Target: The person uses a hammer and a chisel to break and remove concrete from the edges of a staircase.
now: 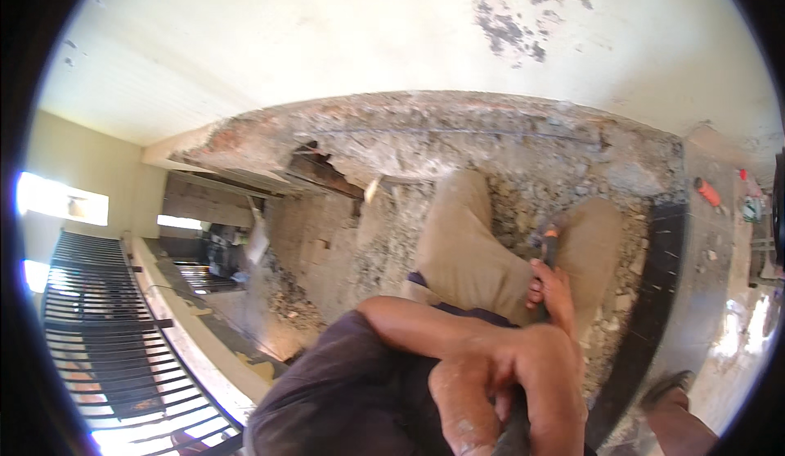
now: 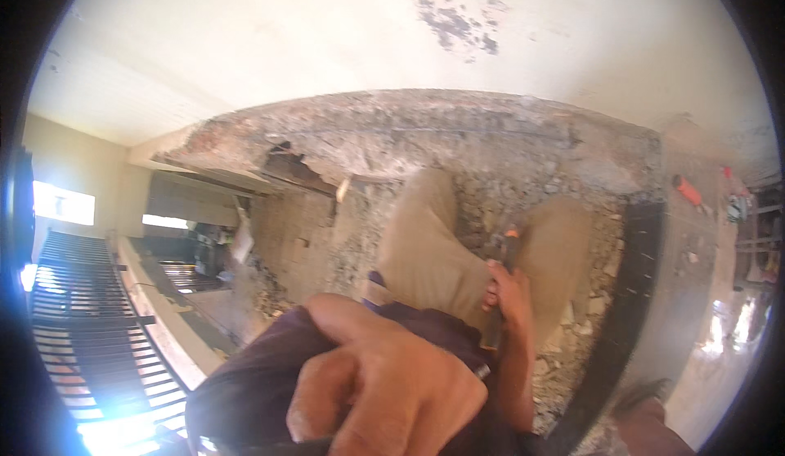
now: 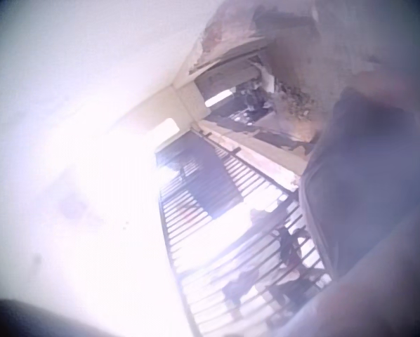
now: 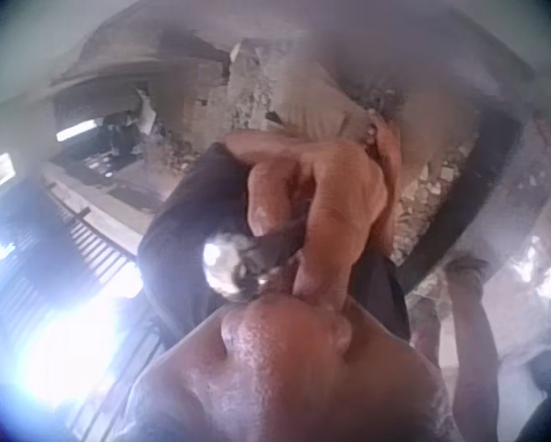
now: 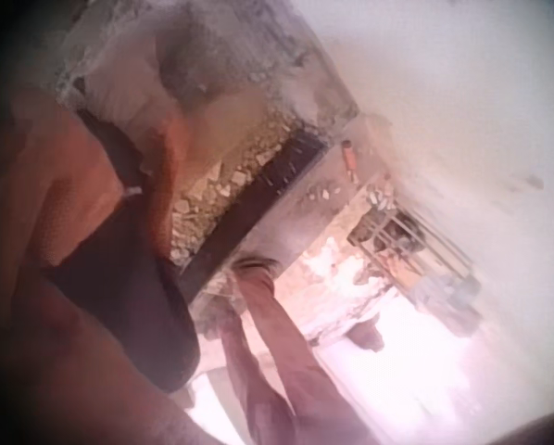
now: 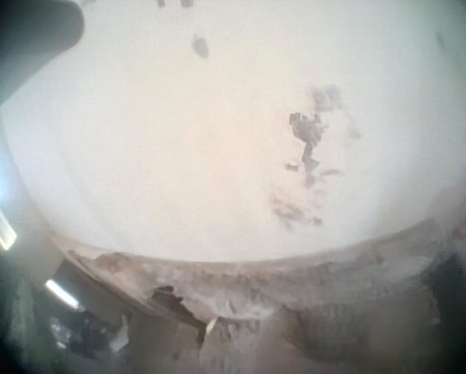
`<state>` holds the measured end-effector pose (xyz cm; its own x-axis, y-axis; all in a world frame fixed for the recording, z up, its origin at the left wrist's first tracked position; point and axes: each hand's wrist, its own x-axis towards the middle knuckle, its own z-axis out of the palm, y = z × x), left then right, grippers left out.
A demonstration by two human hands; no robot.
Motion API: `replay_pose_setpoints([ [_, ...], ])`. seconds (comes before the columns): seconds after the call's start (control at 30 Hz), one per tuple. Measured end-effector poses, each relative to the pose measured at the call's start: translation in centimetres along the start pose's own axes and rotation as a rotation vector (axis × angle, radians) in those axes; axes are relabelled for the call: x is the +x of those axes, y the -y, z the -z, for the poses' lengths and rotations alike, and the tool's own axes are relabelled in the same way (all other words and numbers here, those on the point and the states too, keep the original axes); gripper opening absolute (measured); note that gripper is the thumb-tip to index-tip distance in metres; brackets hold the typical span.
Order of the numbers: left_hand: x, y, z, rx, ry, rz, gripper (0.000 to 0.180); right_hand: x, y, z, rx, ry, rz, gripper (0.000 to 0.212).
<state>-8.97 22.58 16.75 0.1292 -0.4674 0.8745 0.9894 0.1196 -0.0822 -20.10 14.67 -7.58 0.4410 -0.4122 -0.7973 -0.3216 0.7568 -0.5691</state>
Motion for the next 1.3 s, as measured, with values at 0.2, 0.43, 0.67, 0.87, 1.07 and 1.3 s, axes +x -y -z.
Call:
replay_pose_setpoints([
  [0.2,-0.5,-1.4,0.3,0.045,-0.008,0.209,0.025,-0.5,-0.1,-0.9,0.009,-0.011,0.061,0.032],
  [0.43,-0.8,-2.1,0.8,-0.091,-0.008,0.192,0.030,-1.1,0.2,-1.2,-0.001,-0.015,0.030,0.031],
  [0.67,-0.9,-4.0,-0.5,0.171,-0.496,-0.042,0.038,1.2,-0.6,-1.7,-0.113,0.081,0.038,0.028],
  [0.87,0.4,-6.3,-2.0,0.242,-0.582,0.252,0.050,2.9,-2.8,1.7,-0.325,-0.077,0.256,0.028],
  [1.07,2.2,-2.5,-2.9,0.364,-0.166,-0.345,0.046,-1.7,1.5,-2.7,-0.015,0.022,0.014,0.033],
  [1.3,-0.5,-4.4,-1.1,0.253,-0.205,0.127,0.048,-2.6,1.8,-2.6,0.007,-0.032,0.057,0.032],
])
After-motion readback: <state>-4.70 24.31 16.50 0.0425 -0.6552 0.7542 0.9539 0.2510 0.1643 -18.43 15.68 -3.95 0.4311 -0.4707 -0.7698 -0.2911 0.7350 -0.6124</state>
